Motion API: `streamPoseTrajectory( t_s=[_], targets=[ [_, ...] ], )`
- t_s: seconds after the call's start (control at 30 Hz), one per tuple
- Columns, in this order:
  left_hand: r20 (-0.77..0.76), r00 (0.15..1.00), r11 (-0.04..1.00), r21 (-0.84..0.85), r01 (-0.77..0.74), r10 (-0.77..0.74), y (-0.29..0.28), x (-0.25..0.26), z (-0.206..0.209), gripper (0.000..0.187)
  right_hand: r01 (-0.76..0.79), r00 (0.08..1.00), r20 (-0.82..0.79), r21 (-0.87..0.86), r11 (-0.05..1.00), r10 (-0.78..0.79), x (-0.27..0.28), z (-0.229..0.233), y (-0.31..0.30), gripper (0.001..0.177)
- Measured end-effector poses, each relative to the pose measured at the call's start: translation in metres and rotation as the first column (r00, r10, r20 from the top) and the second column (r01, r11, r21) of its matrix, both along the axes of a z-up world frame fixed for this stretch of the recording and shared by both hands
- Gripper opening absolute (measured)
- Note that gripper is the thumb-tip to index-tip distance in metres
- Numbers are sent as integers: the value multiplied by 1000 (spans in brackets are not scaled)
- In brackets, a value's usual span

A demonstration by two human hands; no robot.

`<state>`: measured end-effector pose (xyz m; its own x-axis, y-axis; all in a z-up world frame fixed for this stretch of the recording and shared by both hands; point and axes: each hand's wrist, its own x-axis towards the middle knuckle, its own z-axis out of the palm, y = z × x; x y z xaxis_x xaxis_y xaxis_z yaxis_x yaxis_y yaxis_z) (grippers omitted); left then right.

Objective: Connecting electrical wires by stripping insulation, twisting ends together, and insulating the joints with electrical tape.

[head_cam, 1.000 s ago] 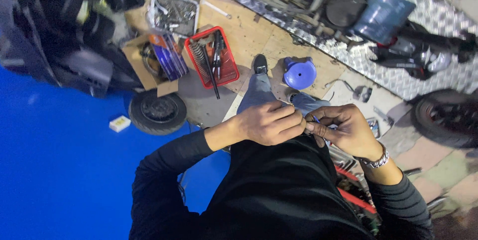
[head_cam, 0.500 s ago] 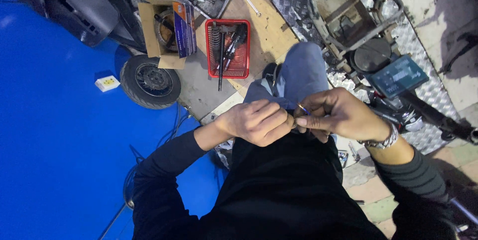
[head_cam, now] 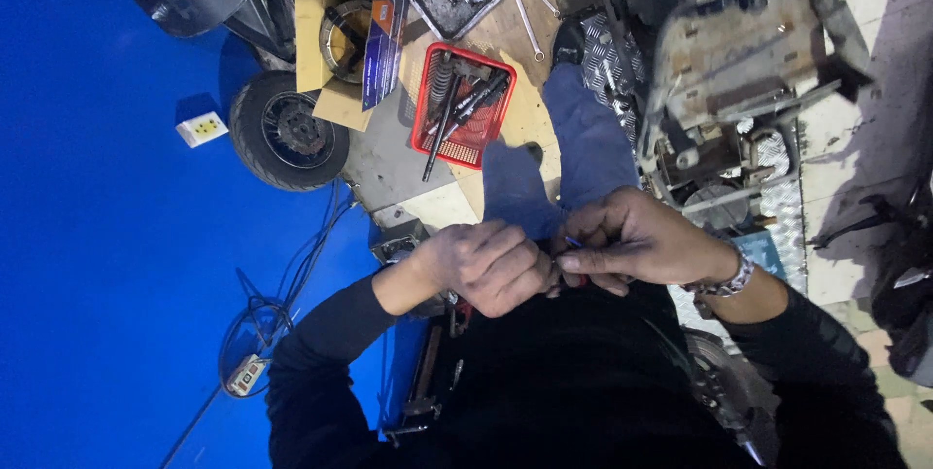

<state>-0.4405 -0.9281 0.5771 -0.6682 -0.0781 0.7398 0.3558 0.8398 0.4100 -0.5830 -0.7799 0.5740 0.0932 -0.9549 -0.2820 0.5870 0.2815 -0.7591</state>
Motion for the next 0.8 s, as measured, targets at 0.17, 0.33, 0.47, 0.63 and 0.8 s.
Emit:
streamPoseTrajectory(
  t_s=[0.17,0.33,0.47,0.63,0.8],
  targets=[
    [332,933,507,833,-222,-137,-21,-26,-59,40,79,761,-593,-318,945,-263,-52,-36,-67,9],
    [415,910,629,713,-311,-21,-65,-64,-96,30,135,722,-616,-321,937,-315,-98,-72,-113,18],
    [213,976,896,441,-50,-50,-133,-127,-117,39,-50,997,64,92,995,45,-141,-116,-142,11],
    [414,861,363,882,-299,-296,-141,-131,-261,41,213,727,-680,94,972,-93,-127,-223,-157,11],
    [-21,930,-846,423,-325,-368,-113,-67,-607,51,609,553,-793,176,773,-255,-124,-383,-167,16]
  ],
)
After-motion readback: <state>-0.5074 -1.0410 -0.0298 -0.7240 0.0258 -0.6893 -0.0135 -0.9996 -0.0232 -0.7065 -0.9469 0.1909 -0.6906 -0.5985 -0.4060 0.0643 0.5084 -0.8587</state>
